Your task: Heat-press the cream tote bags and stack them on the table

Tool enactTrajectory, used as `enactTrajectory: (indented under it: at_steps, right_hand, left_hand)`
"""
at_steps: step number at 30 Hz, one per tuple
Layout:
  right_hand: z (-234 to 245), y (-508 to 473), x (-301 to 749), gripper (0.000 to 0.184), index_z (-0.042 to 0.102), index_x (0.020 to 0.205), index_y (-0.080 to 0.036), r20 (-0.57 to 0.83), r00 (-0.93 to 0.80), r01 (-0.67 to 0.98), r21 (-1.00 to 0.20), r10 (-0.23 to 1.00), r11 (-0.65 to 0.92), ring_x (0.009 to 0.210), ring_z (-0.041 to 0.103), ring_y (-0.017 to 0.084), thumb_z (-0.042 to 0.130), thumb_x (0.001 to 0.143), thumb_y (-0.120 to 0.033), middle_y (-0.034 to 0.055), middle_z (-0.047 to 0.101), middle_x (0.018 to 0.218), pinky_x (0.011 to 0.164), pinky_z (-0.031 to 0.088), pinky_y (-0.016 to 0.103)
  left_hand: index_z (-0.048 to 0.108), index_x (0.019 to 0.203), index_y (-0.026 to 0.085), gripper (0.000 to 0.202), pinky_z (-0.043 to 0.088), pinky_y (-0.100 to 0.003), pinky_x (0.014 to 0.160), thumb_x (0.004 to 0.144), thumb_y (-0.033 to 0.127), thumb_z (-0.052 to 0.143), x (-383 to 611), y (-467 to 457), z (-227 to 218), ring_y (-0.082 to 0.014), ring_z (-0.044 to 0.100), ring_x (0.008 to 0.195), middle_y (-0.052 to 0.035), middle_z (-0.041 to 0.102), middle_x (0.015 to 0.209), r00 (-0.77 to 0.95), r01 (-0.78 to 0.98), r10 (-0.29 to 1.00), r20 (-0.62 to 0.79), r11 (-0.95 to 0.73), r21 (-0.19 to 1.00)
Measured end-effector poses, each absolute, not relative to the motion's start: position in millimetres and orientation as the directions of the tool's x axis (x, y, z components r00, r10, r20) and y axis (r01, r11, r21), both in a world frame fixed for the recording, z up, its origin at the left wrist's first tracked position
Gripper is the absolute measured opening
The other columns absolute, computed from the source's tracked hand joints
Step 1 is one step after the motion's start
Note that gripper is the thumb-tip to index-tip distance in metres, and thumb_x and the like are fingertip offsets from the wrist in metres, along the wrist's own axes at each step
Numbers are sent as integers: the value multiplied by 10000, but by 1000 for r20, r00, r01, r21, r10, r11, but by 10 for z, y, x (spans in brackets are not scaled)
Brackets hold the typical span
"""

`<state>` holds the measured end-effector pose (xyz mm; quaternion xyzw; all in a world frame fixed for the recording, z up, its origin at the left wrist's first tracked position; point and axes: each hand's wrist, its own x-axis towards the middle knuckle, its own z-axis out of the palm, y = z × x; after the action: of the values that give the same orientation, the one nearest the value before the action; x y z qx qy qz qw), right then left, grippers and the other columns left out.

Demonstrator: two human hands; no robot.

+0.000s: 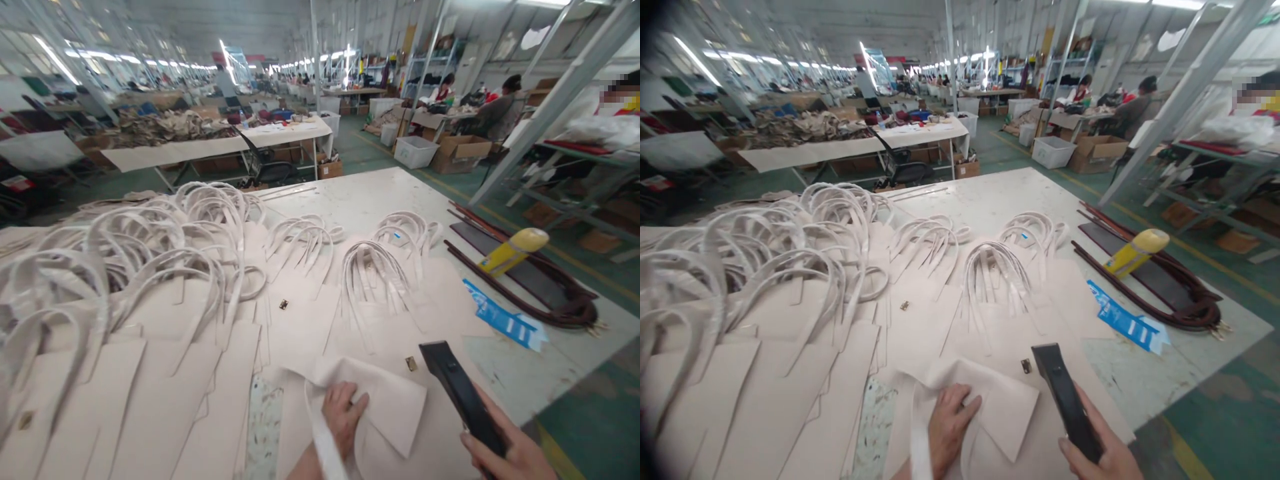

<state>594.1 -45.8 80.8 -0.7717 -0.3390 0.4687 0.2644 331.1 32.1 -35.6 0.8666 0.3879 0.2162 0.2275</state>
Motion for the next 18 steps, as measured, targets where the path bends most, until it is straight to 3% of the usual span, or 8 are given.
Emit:
enactTrajectory:
  at_steps: [3, 7, 10, 15, 18]
  right_hand:
    - [961, -510, 5841, 766, 207, 1354, -205, -571, 228, 262, -744, 788, -615, 409, 515, 181, 527, 677, -363, 4, 627, 562, 391, 424, 264]
    - [1070, -517, 5588, 731, 356, 1303, -211, -629, -28, 289, -749, 777, -596, 414, 500, 134, 547, 598, -222, 19, 649, 672, 360, 383, 208]
    - [944, -460, 5344, 763, 347, 1302, -237, -632, -143, 286, -763, 761, -580, 434, 488, 94, 475, 561, -113, -13, 641, 741, 390, 379, 179]
    - [667, -268, 5079, 721, 298, 1317, -169, -605, 64, 321, -741, 794, -590, 343, 396, 84, 465, 616, -150, -78, 478, 466, 342, 321, 179]
    - [730, -243, 5101, 714, 232, 1344, -160, -501, 216, 350, -761, 838, -546, 393, 444, 115, 487, 686, -269, -62, 506, 471, 386, 362, 202]
  left_hand:
    - [477, 1152, 256, 336, 375, -455, 889, 848, 153, 375, 3211, 179, -490, -236, 402, 1107, -101, 462, 1193, 620, 581, 758, 203, -618, 530]
    - [439, 1181, 198, 367, 380, -433, 927, 830, 115, 373, 3159, 163, -560, -212, 381, 1146, -115, 448, 1210, 592, 532, 762, 262, -614, 583]
    - [446, 1175, 185, 395, 386, -439, 928, 804, 76, 363, 3157, 159, -591, -210, 389, 1144, -119, 462, 1199, 573, 497, 759, 309, -622, 605]
    - [483, 1132, 141, 413, 377, -447, 942, 759, 30, 346, 3177, 130, -583, -213, 389, 1145, -134, 488, 1164, 562, 493, 760, 328, -625, 605]
    - [493, 1115, 143, 411, 385, -436, 937, 742, 31, 362, 3187, 127, -556, -210, 406, 1122, -123, 494, 1152, 566, 503, 772, 288, -601, 622]
